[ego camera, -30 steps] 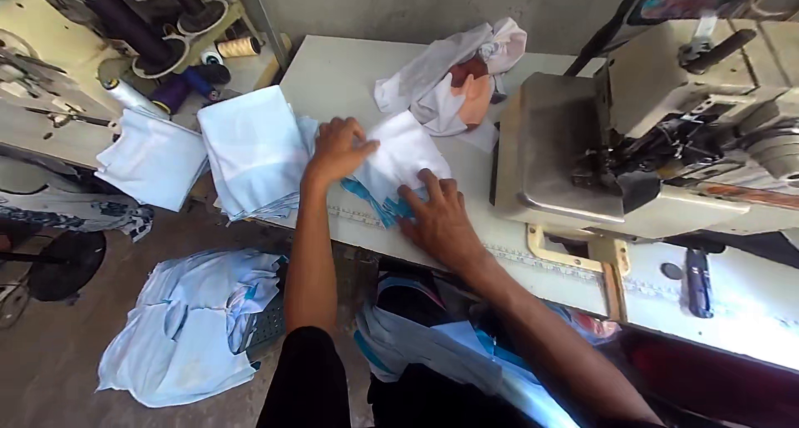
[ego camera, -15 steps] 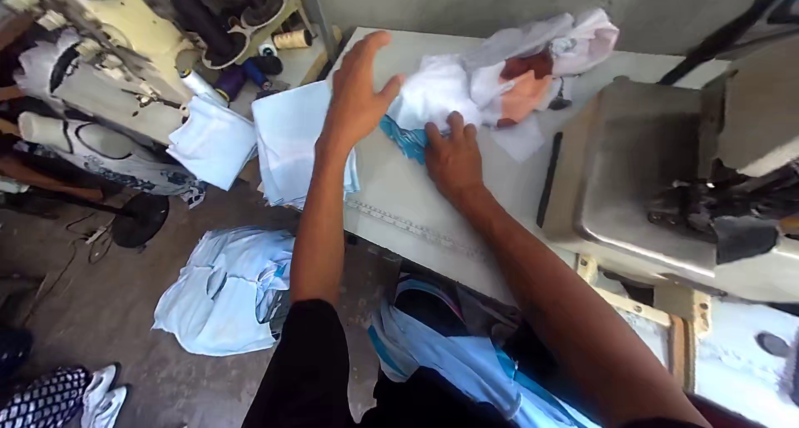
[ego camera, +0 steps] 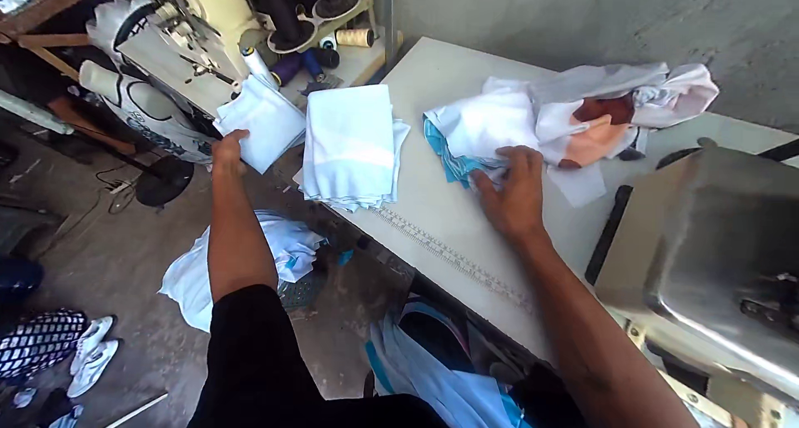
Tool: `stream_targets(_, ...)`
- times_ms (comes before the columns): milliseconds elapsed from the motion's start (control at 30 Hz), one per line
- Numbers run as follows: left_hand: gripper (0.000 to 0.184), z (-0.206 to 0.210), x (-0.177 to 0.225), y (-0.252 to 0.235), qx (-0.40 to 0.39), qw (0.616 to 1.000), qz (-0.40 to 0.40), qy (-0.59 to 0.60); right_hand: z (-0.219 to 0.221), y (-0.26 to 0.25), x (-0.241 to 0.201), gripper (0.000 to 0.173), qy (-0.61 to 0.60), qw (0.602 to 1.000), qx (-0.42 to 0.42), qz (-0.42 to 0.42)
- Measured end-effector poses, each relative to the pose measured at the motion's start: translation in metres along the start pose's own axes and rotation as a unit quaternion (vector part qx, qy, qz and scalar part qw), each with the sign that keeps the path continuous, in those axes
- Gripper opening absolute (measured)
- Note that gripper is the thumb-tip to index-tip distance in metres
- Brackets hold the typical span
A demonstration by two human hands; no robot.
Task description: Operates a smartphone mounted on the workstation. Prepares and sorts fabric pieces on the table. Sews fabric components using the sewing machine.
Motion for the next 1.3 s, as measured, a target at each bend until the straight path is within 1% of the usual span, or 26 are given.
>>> stream_targets(100, 0.073, 0.008, -0.003, -0.018, -0.006, 0.999, -0.028, -0.021, -0.001, 0.0, 0.0, 0.048, -0.014, 1.0, 0.008, 0.009)
stream_targets(200, 0.063, 0.009, -0.007, -0.032, -0.047, 0.998, -0.042, 0.022, 0.0, -0.003, -0.001, 0.045, -0.015, 1.0, 0.004, 0.015)
stream_targets(267, 0.058, 0.01, -0.004, -0.032, -0.051, 0.997, -0.047, 0.023, 0.001, -0.005, -0.002, 0.044, -0.008, 1.0, 0.002, 0.018)
stream_targets(300, 0.059, 0.011, -0.001, -0.033, -0.047, 0.998, -0.042, 0.005, 0.001, -0.005, -0.002, 0.043, -0.004, 1.0, 0.004, 0.017)
stream_targets(367, 0.064, 0.01, 0.01, -0.033, -0.042, 0.996, -0.023, -0.076, 0.002, -0.005, 0.0, 0.042, -0.006, 1.0, 0.008, 0.016)
stream_targets(433, 0.066, 0.011, 0.025, -0.027, -0.055, 0.984, -0.015, -0.172, 0.001, -0.006, 0.0, 0.04, -0.013, 1.0, 0.012, 0.014)
stream_targets(500, 0.066, 0.008, 0.033, -0.02, -0.051, 0.975, -0.012, -0.216, 0.0, -0.007, -0.001, 0.04, -0.012, 1.0, 0.014, 0.007)
stream_targets(567, 0.061, -0.003, 0.035, -0.013, -0.041, 0.981, -0.01, -0.191, 0.0, -0.006, -0.002, 0.04, -0.013, 1.0, 0.011, 0.006)
stream_targets(633, 0.048, -0.016, 0.042, -0.001, -0.048, 0.993, -0.002, -0.11, 0.0, -0.005, -0.002, 0.04, -0.017, 1.0, 0.008, 0.012)
stream_targets(667, 0.04, -0.022, 0.049, 0.009, -0.057, 0.996, 0.013, -0.071, -0.001, -0.005, -0.001, 0.04, -0.017, 1.0, 0.007, 0.014)
stream_targets(700, 0.039, -0.027, 0.059, 0.022, -0.056, 0.997, 0.032, -0.038, -0.001, -0.004, 0.0, 0.04, -0.017, 1.0, 0.006, 0.014)
stream_targets(767, 0.04, -0.036, 0.085, 0.055, -0.042, 0.995, 0.087, -0.015, -0.002, -0.003, 0.001, 0.04, -0.019, 1.0, 0.004, 0.012)
stream_targets(833, 0.038, -0.042, 0.115, 0.095, -0.05, 0.988, 0.148, -0.013, -0.003, -0.003, 0.0, 0.041, -0.019, 1.0, -0.003, 0.009)
stream_targets(933, 0.038, -0.034, 0.163, 0.169, -0.116, 0.966, 0.23, 0.006, -0.005, -0.006, -0.005, 0.044, -0.021, 1.0, -0.003, 0.012)
stream_targets(1000, 0.031, -0.012, 0.183, 0.214, -0.175, 0.948, 0.261, 0.048, -0.007, -0.006, -0.006, 0.05, -0.027, 0.999, -0.01, 0.019)
stream_targets(1033, 0.025, 0.004, 0.187, 0.236, -0.212, 0.936, 0.27, 0.08, -0.011, -0.004, -0.008, 0.055, -0.033, 0.999, -0.02, 0.029)
stream_targets(1100, 0.015, 0.045, 0.182, 0.28, -0.288, 0.909, 0.262, 0.145, -0.029, 0.003, -0.015, 0.062, -0.052, 0.997, -0.032, 0.047)
stream_targets(1167, 0.016, 0.084, 0.151, 0.309, -0.357, 0.896, 0.2, 0.173, -0.055, 0.021, -0.026, 0.055, -0.075, 0.996, -0.025, 0.038)
stream_targets(1200, 0.021, 0.099, 0.125, 0.32, -0.363, 0.904, 0.165, 0.156, -0.071, 0.035, -0.031, 0.048, -0.095, 0.995, -0.029, 0.02)
stream_targets(1233, 0.032, 0.109, 0.091, 0.329, -0.36, 0.915, 0.142, 0.114, -0.087, 0.054, -0.035, 0.044, -0.119, 0.992, -0.049, 0.001)
stream_targets(1267, 0.049, 0.116, 0.053, 0.335, -0.358, 0.923, 0.131, 0.051, -0.102, 0.074, -0.038, 0.041, -0.134, 0.988, -0.077, -0.015)
stream_targets(1300, 0.064, 0.121, 0.015, 0.339, -0.363, 0.921, 0.138, -0.033, -0.112, 0.09, -0.037, 0.041, -0.134, 0.985, -0.1, -0.035)
Point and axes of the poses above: each hand's wrist, its own y-axis away from the middle knuckle, its own z-axis out of the palm, x = y × z, the point moved 5 cm from there along -y, towards the middle knuckle, and after that the axes turned 12 degrees about y, right-handed, at the moved point
